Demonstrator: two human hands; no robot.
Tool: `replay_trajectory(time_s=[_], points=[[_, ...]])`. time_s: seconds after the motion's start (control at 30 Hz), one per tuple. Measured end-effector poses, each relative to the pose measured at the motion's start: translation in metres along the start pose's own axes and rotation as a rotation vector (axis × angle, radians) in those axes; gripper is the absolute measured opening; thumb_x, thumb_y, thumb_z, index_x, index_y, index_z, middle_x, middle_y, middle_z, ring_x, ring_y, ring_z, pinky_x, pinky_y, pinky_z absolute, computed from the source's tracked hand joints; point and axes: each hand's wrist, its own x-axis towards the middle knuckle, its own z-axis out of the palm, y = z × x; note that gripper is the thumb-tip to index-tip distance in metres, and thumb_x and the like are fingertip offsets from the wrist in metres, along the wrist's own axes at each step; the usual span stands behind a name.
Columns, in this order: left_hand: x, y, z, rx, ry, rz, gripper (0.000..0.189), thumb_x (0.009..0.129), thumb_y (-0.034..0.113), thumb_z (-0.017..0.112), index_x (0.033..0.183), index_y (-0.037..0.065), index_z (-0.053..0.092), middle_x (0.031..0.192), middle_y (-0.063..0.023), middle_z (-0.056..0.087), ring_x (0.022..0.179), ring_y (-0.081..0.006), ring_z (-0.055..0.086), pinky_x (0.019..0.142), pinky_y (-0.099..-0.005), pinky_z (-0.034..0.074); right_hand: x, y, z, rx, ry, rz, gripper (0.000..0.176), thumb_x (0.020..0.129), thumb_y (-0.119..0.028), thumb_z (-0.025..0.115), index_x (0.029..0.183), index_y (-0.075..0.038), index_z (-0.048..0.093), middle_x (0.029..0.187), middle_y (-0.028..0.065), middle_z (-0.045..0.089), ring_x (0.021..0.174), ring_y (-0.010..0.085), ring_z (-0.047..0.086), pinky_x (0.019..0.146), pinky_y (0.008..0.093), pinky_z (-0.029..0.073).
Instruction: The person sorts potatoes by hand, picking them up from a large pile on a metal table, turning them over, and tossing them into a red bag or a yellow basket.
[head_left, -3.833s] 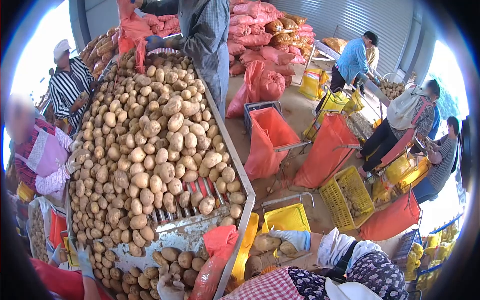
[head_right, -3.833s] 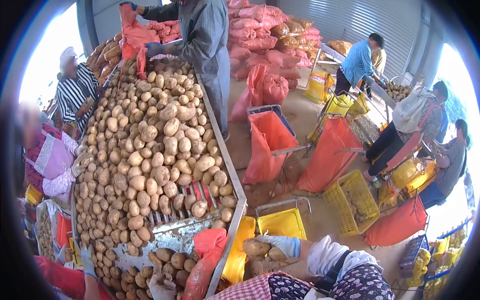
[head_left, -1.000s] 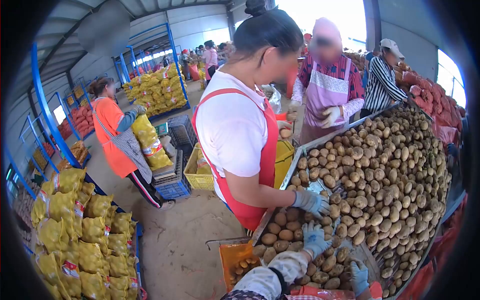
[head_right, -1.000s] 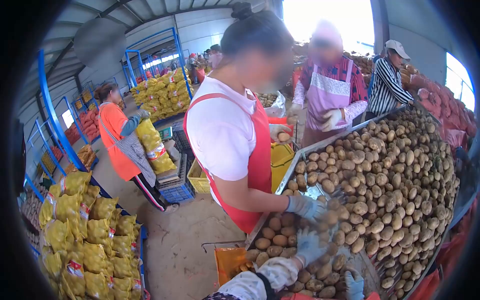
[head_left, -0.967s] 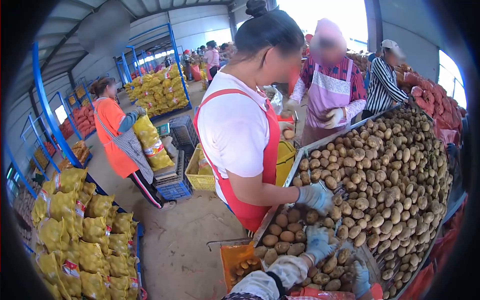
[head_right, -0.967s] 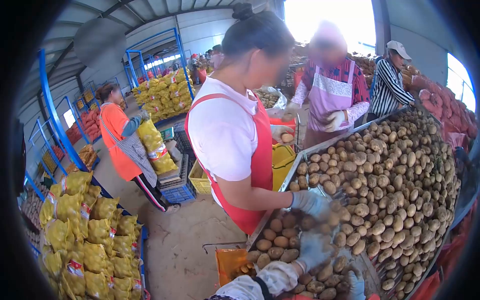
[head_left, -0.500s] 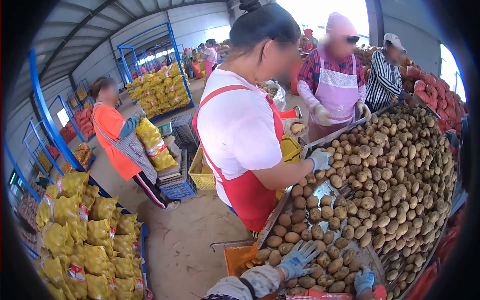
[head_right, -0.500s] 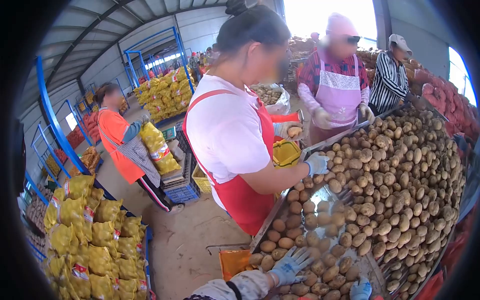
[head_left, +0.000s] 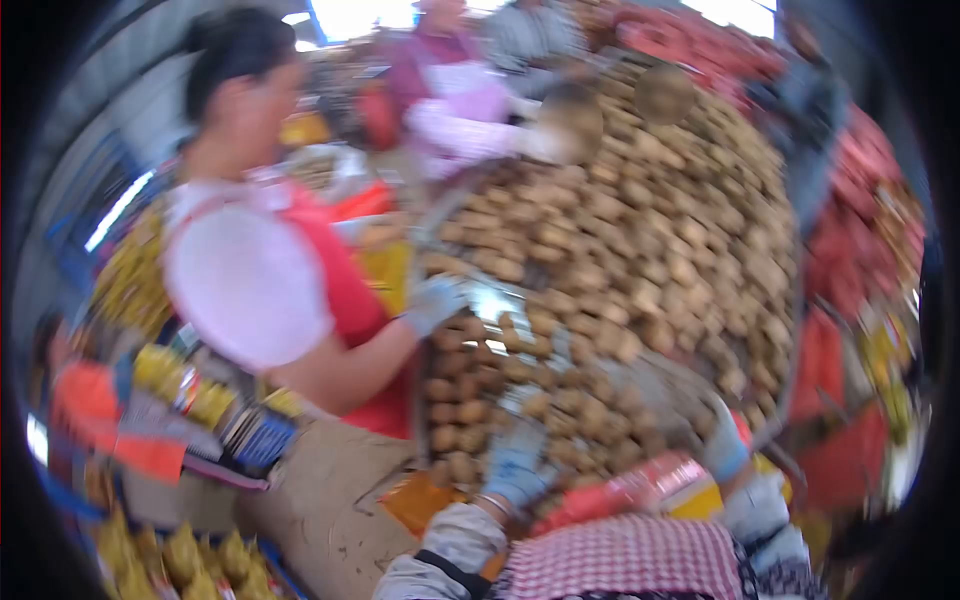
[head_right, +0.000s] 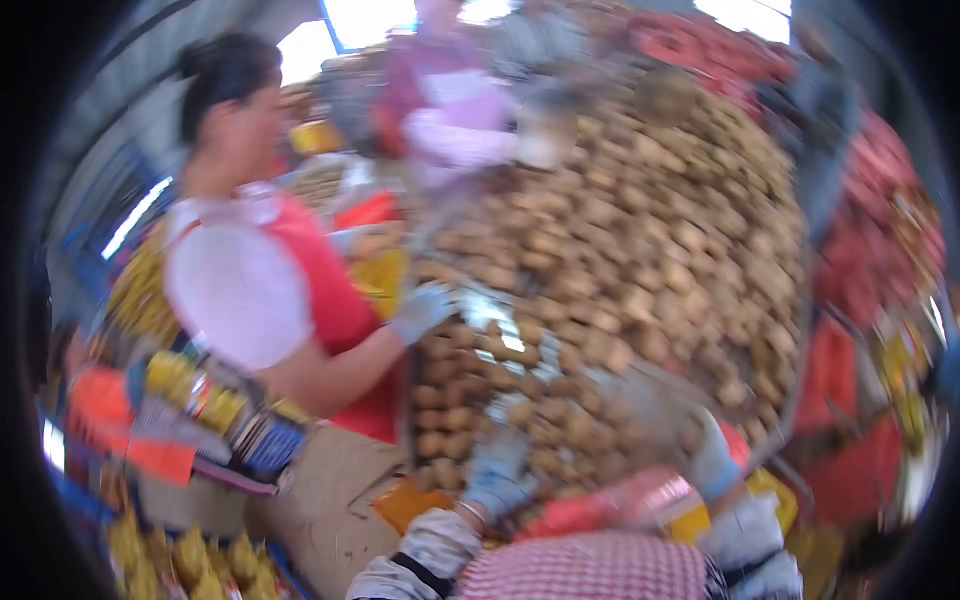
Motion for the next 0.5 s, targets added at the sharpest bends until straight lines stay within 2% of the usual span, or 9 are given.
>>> replay_trajectory(time_s=[0.07,0.1,0.17,0.2,0.23,0.27,0.37,0.43,0.5], points=[[0.011,0.012,0.013,-0.004,-0.015,-0.042,0.069,0.083,0.047,0.056,0.138,0.008,0.043,0.142,-0.0208,0.041,0.134,-0.0396,0.032,0.113,-0.0532,0.016,0.006,-0.057,-0.031,0.195,0.084,0.564,0.065,0.071,-0.017,0.079,0.125,0.003,0.047,0.108,0.0168,0.060,0.098,0.0277,0.060,0.088,0.0387,0.048],[0.023,0.024,0.015,-0.003,0.045,-0.052,0.069,0.083,0.046,0.056,0.140,0.009,0.041,0.143,-0.0219,0.039,0.135,-0.0412,0.030,0.113,-0.0536,0.015,-0.024,-0.003,0.003,0.254,0.234,0.495,0.068,0.067,-0.018,0.083,0.122,0.002,0.048,0.105,0.0167,0.062,0.093,0.0289,0.062,0.085,0.0400,0.050],[0.031,0.054,0.015,-0.012,-0.043,0.180,0.068,0.084,0.046,0.055,0.139,0.009,0.042,0.145,-0.0229,0.035,0.136,-0.0424,0.028,0.113,-0.0548,0.013,-0.054,0.074,0.048,1.313,0.445,0.704,0.063,0.079,-0.035,0.073,0.124,0.001,0.049,0.107,0.0175,0.062,0.094,0.0315,0.062,0.083,0.0425,0.051],[0.032,0.058,0.016,0.024,-0.074,0.316,0.066,0.084,0.046,0.055,0.138,0.009,0.043,0.147,-0.0239,0.032,0.136,-0.0437,0.025,0.113,-0.0560,0.011,-0.040,0.039,0.017,1.702,0.402,0.772,0.062,0.084,-0.043,0.062,0.126,0.000,0.047,0.110,0.0184,0.061,0.096,0.0325,0.061,0.084,0.0440,0.050],[0.035,0.057,0.022,0.010,-0.089,0.345,0.066,0.084,0.046,0.055,0.138,0.009,0.043,0.147,-0.0239,0.032,0.136,-0.0437,0.025,0.113,-0.0560,0.011,-0.020,-0.005,-0.019,2.100,0.333,0.811,0.064,0.090,-0.051,0.051,0.129,-0.001,0.046,0.114,0.0193,0.060,0.098,0.0336,0.060,0.086,0.0455,0.049],[0.042,0.053,0.029,0.093,-0.075,0.319,0.066,0.084,0.045,0.055,0.139,0.010,0.042,0.148,-0.0235,0.030,0.138,-0.0427,0.024,0.114,-0.0560,0.010,-0.023,-0.010,-0.026,2.206,0.339,0.735,0.068,0.094,-0.058,0.032,0.132,-0.003,0.044,0.119,0.0202,0.058,0.100,0.0359,0.059,0.090,0.0480,0.047],[0.061,0.058,0.027,0.177,-0.152,0.197,0.069,0.085,0.044,0.054,0.143,0.011,0.037,0.150,-0.0213,0.027,0.139,-0.0416,0.020,0.114,-0.0553,0.008,-0.036,-0.021,-0.046,2.179,0.482,0.838,0.065,0.094,-0.056,0.035,0.131,-0.003,0.045,0.121,0.0199,0.057,0.101,0.0377,0.059,0.092,0.0487,0.045],[0.073,0.056,0.032,0.198,-0.076,0.077,0.072,0.085,0.042,0.054,0.145,0.009,0.032,0.151,-0.0200,0.026,0.140,-0.0413,0.019,0.114,-0.0551,0.006,-0.045,-0.016,-0.056,2.229,0.533,0.835,0.059,0.095,-0.050,0.040,0.131,-0.004,0.046,0.121,0.0192,0.056,0.099,0.0375,0.059,0.089,0.0463,0.047],[0.067,0.057,0.038,0.224,-0.062,0.048,0.072,0.086,0.038,0.053,0.146,0.006,0.028,0.152,-0.0196,0.025,0.141,-0.0409,0.018,0.114,-0.0559,0.008,-0.062,-0.004,-0.059,2.132,0.449,0.699,0.050,0.094,-0.042,0.045,0.129,-0.006,0.048,0.119,0.0180,0.058,0.095,0.0332,0.060,0.086,0.0416,0.049]])
